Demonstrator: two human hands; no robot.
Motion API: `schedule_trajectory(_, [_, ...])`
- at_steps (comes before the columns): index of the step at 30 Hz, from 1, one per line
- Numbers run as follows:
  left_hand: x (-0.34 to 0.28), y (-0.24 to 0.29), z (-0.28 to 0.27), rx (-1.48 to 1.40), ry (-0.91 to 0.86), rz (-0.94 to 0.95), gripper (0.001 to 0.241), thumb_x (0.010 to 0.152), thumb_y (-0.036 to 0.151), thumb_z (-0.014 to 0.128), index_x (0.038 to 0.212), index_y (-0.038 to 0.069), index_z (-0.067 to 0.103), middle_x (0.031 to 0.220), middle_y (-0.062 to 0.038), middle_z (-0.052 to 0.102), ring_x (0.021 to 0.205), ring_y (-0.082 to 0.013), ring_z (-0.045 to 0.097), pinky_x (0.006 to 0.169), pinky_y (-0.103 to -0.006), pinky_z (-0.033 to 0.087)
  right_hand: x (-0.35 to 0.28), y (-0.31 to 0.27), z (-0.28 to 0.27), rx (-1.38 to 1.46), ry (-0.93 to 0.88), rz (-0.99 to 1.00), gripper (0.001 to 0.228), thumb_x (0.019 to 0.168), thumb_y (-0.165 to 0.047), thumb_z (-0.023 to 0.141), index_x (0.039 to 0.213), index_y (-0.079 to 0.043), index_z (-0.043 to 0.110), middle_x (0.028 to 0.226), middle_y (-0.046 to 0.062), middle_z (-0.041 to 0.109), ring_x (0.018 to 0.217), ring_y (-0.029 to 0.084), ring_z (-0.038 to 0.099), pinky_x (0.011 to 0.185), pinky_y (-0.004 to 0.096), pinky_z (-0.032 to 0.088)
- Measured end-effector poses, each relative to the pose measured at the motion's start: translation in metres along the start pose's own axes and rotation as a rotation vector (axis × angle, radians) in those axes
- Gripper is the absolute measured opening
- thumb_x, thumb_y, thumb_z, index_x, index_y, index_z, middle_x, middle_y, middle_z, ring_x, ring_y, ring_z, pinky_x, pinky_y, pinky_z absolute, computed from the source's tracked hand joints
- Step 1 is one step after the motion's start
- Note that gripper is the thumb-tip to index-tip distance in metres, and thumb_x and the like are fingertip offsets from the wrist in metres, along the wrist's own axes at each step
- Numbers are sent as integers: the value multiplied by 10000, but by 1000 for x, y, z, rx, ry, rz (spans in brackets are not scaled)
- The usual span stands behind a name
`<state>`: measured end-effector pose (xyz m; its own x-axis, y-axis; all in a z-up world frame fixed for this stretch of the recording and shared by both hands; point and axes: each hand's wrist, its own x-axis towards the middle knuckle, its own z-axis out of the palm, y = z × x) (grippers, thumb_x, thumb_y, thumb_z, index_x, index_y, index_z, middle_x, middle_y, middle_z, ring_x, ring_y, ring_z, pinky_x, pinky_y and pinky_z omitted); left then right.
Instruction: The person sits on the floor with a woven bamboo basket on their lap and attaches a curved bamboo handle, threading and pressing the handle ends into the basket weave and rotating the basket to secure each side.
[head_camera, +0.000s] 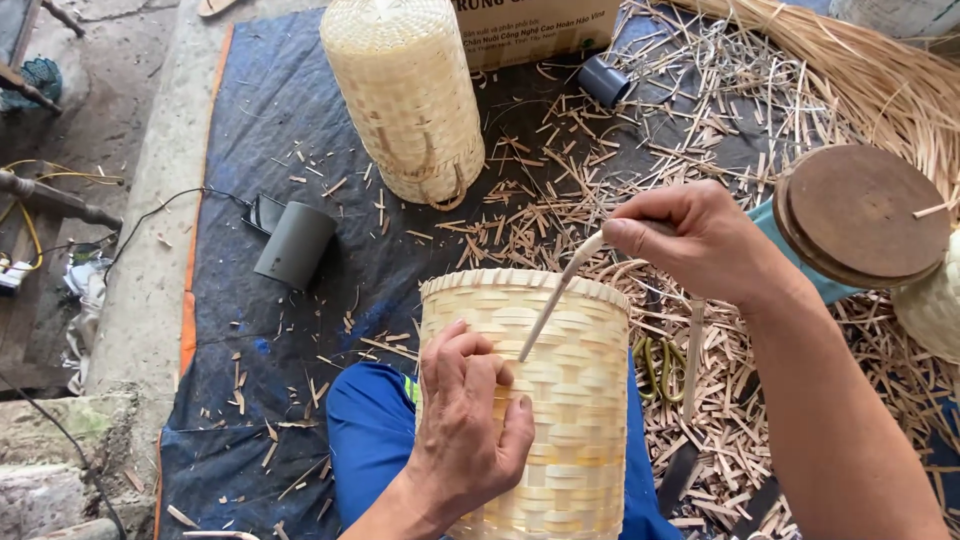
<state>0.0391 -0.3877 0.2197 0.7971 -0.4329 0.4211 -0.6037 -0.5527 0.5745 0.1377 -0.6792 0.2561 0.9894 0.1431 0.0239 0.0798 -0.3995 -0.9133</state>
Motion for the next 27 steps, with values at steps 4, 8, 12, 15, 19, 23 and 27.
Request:
schedule_trajectory(4, [2, 6, -2, -6, -4, -1, 323, 803, 130, 713, 1052, 1, 553, 1215, -220, 454, 1343, -483, 371, 1155, -578, 296, 3, -9, 4, -79, -58, 44, 194, 951, -203, 724, 988, -35, 813, 625, -14, 590, 561, 48, 463, 458, 252, 369])
schedule_trajectory(8, [3, 8, -4, -5, -2, 11, 334, 790, 123, 714, 1055, -3, 554, 1213, -223, 452, 1338, -484, 366, 1154, -578, 295, 6, -20, 11, -178, -130, -68, 178, 929, -194, 737, 964, -32, 802, 654, -27, 666, 588, 35, 538, 488, 248, 452])
schedule_trajectory(12, [2, 10, -5, -13, -3, 20, 345, 783, 117, 715, 1060, -6, 551, 1218, -220, 452, 1343, -484, 370, 1162, -580, 295, 8, -25, 21, -224, -221, -161, 162, 899, -184, 742, 954, -43, 799, 677, 1, 729, 586, 65, 613, 512, 263, 525])
schedule_trajectory(15, [0, 10, -4, -45, 9, 25, 376, 779, 131, 723, 1074, -11, 540, 1223, -225, 449, 1347, -488, 378, 1164, -583, 305, 6, -16, 35, -212, -318, -272, 167, 901, -173, 741, 986, -35, 783, 786, 31, 747, 693, 85, 683, 601, 268, 570])
schedule_trajectory(19, [-15, 8, -8, -100, 47, 26, 436, 817, 168, 739, 1133, -33, 516, 1251, -230, 441, 1364, -484, 391, 1179, -585, 316, 5, -14, 34, -155, -310, -226, 169, 903, -186, 743, 991, -48, 783, 803, 38, 766, 712, 109, 701, 619, 285, 586])
schedule_trajectory(23, [-37, 14, -7, -68, 74, -23, 487, 832, 267, 791, 1138, -14, 538, 1319, -253, 455, 1385, -508, 392, 1169, -599, 306, 7, -15, 33, -164, -296, -194, 176, 897, -193, 743, 999, -58, 792, 796, 33, 769, 708, 111, 703, 611, 286, 583])
schedule_trajectory(27, [-45, 15, -5, -42, 92, -61, 499, 847, 327, 817, 1143, 3, 578, 1394, -271, 467, 1416, -529, 389, 1182, -619, 304, 9, -21, 37, -167, -328, -189, 195, 898, -194, 740, 1011, -43, 787, 814, 38, 764, 739, 105, 696, 643, 278, 577])
